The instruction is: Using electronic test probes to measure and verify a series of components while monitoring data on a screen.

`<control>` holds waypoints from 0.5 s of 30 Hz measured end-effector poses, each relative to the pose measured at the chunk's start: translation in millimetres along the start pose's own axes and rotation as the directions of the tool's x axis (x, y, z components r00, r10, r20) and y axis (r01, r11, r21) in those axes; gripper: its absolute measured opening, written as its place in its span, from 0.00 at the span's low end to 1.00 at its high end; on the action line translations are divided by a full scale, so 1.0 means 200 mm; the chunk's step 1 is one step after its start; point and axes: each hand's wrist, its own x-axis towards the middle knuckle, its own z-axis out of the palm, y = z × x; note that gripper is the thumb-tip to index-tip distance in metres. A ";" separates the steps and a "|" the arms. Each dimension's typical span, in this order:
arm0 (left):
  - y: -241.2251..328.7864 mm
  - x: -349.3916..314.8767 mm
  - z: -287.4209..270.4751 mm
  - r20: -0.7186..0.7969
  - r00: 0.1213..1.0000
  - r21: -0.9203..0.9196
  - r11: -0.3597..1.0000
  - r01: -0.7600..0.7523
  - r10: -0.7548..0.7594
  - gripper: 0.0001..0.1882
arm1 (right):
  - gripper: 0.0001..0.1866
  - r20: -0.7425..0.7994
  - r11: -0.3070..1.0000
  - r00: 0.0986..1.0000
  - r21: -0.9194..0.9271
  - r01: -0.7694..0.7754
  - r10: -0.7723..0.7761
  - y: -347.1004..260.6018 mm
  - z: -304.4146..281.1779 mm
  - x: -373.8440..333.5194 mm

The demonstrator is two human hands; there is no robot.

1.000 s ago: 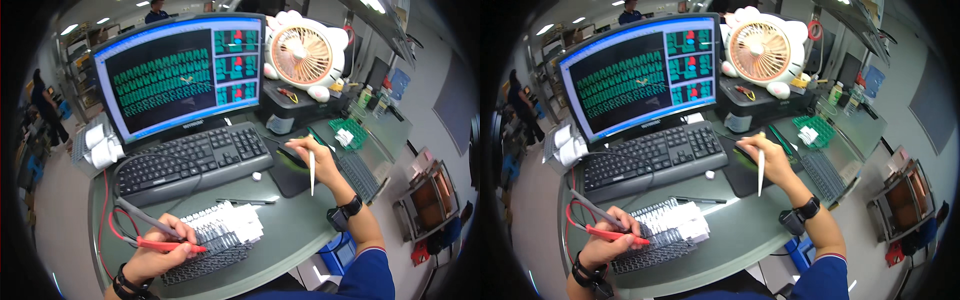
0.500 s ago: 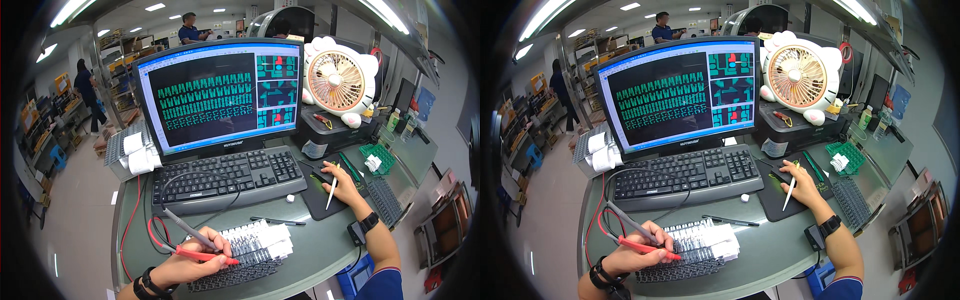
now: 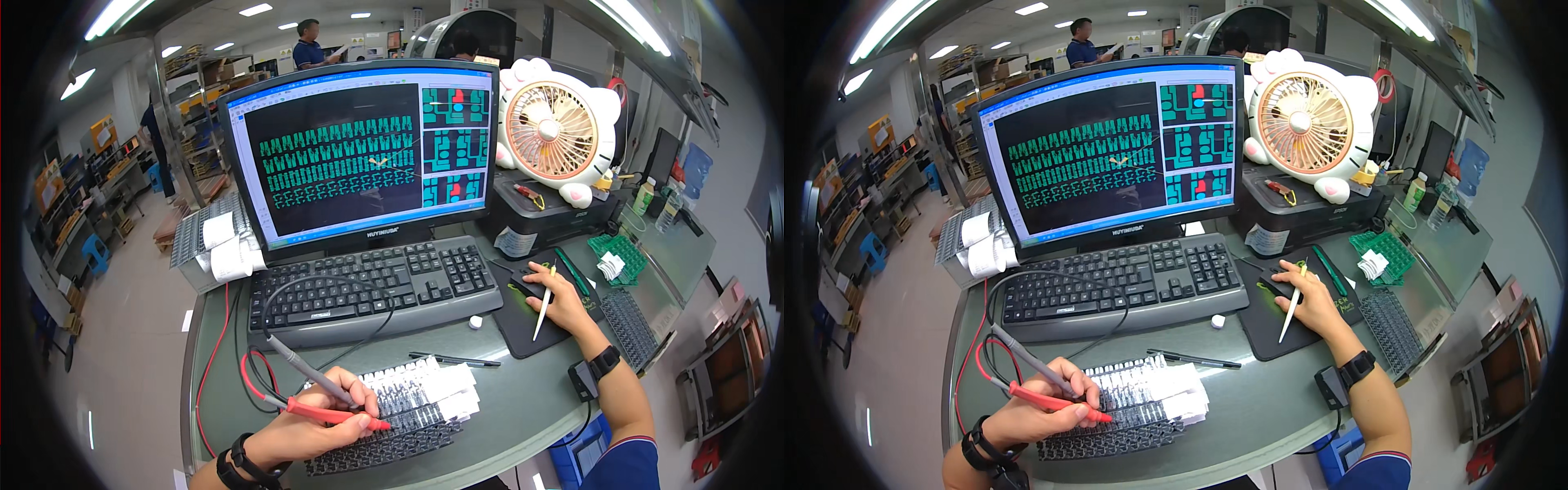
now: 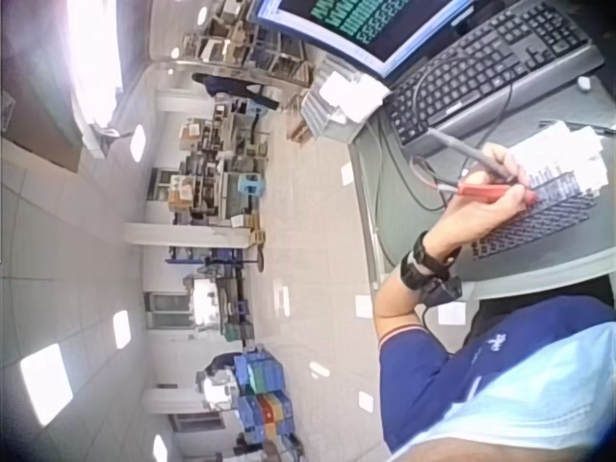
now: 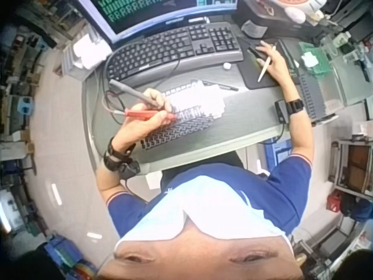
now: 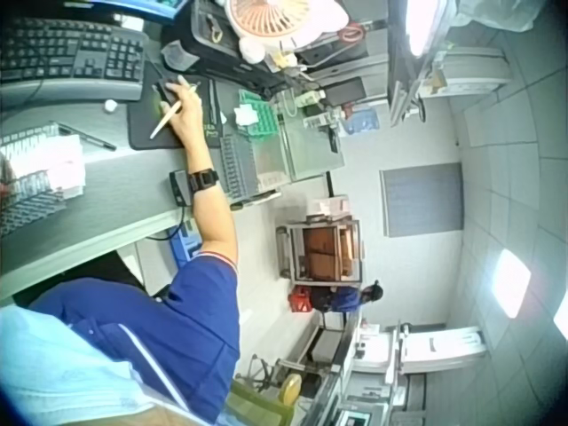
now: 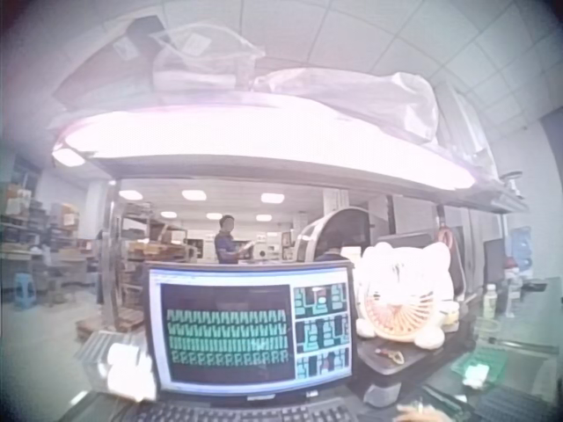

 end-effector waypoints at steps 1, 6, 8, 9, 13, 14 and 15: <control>0.00 0.00 0.00 0.000 1.000 0.016 1.000 -0.003 0.003 0.12 | 0.24 0.014 1.000 1.000 -0.001 -0.015 0.015 0.00 0.00 0.00; -0.02 -0.01 0.00 0.015 1.000 0.030 0.999 -0.020 0.019 0.12 | 0.27 0.015 1.000 1.000 -0.012 -0.019 0.020 -0.03 0.00 -0.02; -0.01 -0.01 0.01 0.001 1.000 0.026 1.000 -0.003 0.003 0.11 | 0.29 0.005 0.999 0.999 0.028 -0.044 0.044 -0.01 0.00 -0.02; 0.00 -0.01 0.01 -0.012 1.000 0.035 0.999 -0.008 0.009 0.11 | 0.30 0.002 0.999 1.000 0.033 -0.021 0.021 0.02 0.02 -0.01; 0.00 0.00 0.01 0.002 0.999 0.019 0.999 -0.040 0.040 0.11 | 0.29 -0.005 1.000 1.000 0.016 0.023 -0.022 0.05 0.01 0.00; 0.02 0.01 0.01 -0.013 0.999 0.038 0.999 -0.036 0.037 0.11 | 0.29 -0.009 1.000 1.000 0.017 0.015 -0.015 0.04 0.00 0.01; 0.02 0.01 0.02 -0.016 1.000 0.032 0.999 -0.022 0.023 0.11 | 0.29 0.003 1.000 1.000 0.020 -0.013 0.013 0.03 -0.01 0.00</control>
